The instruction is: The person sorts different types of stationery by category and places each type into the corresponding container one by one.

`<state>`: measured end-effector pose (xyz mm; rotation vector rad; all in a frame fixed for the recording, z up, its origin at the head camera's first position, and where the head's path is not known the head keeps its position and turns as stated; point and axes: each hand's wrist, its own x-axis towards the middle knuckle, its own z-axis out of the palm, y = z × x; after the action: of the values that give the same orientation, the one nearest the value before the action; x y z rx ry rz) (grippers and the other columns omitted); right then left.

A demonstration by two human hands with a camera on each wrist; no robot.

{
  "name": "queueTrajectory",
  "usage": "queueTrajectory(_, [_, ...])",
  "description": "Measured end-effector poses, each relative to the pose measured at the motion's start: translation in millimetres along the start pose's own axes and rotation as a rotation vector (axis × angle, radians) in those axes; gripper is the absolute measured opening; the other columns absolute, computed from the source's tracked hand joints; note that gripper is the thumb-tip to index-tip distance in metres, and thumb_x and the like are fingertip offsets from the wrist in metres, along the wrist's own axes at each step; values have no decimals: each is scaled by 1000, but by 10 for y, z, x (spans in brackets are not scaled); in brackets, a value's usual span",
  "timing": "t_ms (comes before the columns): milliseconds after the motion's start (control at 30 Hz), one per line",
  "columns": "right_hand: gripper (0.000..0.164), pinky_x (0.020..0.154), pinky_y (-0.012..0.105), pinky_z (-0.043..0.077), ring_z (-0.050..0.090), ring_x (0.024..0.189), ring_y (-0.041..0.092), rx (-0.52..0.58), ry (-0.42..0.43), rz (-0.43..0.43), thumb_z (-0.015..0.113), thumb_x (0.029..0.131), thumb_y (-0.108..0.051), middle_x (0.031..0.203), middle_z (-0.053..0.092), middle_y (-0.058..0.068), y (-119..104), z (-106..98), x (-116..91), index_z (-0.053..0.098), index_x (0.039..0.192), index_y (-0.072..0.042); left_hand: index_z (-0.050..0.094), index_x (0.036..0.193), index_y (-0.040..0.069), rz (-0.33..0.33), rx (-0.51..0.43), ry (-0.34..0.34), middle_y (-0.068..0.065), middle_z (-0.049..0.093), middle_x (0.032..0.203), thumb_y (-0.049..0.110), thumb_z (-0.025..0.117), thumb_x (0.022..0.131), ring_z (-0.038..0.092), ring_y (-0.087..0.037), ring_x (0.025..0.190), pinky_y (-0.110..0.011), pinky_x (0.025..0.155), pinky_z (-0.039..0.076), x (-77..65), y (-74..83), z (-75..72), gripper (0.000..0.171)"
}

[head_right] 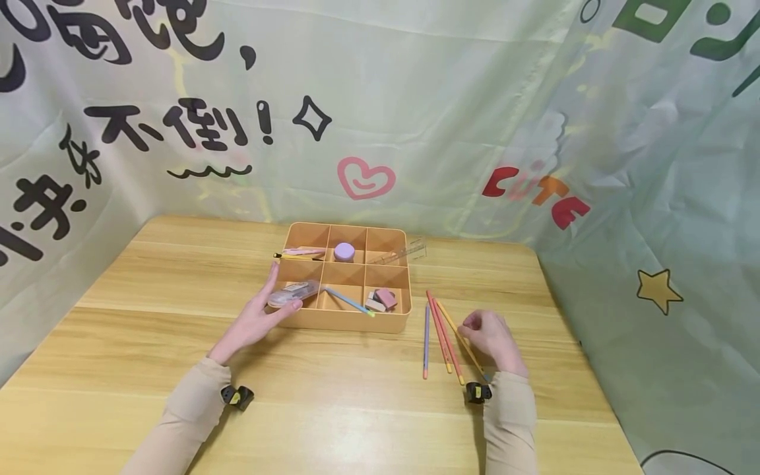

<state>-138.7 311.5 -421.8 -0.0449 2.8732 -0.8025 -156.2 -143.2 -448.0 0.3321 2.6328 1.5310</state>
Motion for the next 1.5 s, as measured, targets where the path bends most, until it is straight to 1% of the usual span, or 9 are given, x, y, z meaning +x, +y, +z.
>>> queueTrajectory(133, [21, 73, 30, 49, 61, 85, 21, -12, -57, 52, 66, 94, -20, 92, 68, 12, 10, -19, -11, 68, 98, 1, -11, 161, 26, -9, -4, 0, -2, -11, 171, 48, 64, 96, 5, -42, 157, -64, 124, 12, 1, 3, 1, 102])
queueTrajectory(233, [20, 74, 33, 51, 61, 86, 22, -24, -94, 73, 67, 93, -20, 92, 69, 13, 10, -34, -18, 68, 95, 0, -11, 161, 27, -15, -5, -2, -1, -11, 171, 49, 64, 96, 5, -42, 157, -64, 124, 12, 2, 8, 0, 102])
queueTrajectory(433, [21, 70, 29, 47, 59, 83, 21, -28, -129, 105, 67, 93, -21, 90, 68, 11, 23, -43, -36, 68, 92, 0, -10, 161, 26, -8, 0, 2, -4, -10, 171, 48, 64, 96, 6, -42, 156, -64, 124, 12, -1, 11, -1, 102])
queueTrajectory(500, [21, 68, 28, 46, 58, 81, 20, -24, -133, 107, 67, 93, -20, 88, 67, 11, 26, -41, -43, 68, 92, 1, -10, 161, 26, -10, -2, 1, -3, -11, 171, 48, 64, 96, 6, -42, 156, -64, 124, 12, -3, 16, -2, 102])
queueTrajectory(633, [21, 67, 28, 46, 57, 79, 19, -28, -135, 99, 68, 92, -19, 88, 68, 11, 30, -28, -41, 69, 91, 2, -11, 161, 26, -16, -4, -3, -2, -11, 171, 47, 64, 96, 6, -42, 156, -64, 124, 12, -8, 18, -2, 102])
queueTrajectory(833, [19, 66, 28, 44, 55, 77, 18, -53, -136, 96, 68, 92, -18, 88, 68, 11, 21, -12, -27, 71, 89, 1, -10, 162, 25, -11, 2, 3, -5, -10, 171, 48, 64, 96, 7, -44, 156, -65, 123, 12, -7, 11, -1, 102])
queueTrajectory(1100, [16, 65, 28, 43, 53, 76, 18, -63, -132, 85, 66, 91, -16, 87, 69, 9, 35, 8, -26, 72, 88, -1, -11, 161, 27, -15, -9, -2, 0, -11, 170, 47, 65, 96, 6, -42, 156, -64, 124, 12, -9, 23, -4, 102])
queueTrajectory(1300, [16, 64, 28, 45, 54, 74, 17, -48, -121, 63, 65, 91, -14, 85, 69, 8, 41, 13, -31, 73, 90, 1, -10, 162, 27, -15, -6, 2, 1, -11, 170, 47, 65, 96, 6, -41, 157, -63, 124, 12, -11, 30, -4, 102])
queueTrajectory(1500, [17, 65, 28, 45, 54, 73, 16, -31, -92, 42, 65, 91, -13, 84, 69, 8, 49, 13, -29, 73, 90, 1, -10, 162, 27, -16, -6, 4, 0, -10, 171, 47, 65, 96, 6, -40, 157, -63, 124, 12, -12, 33, -4, 102])
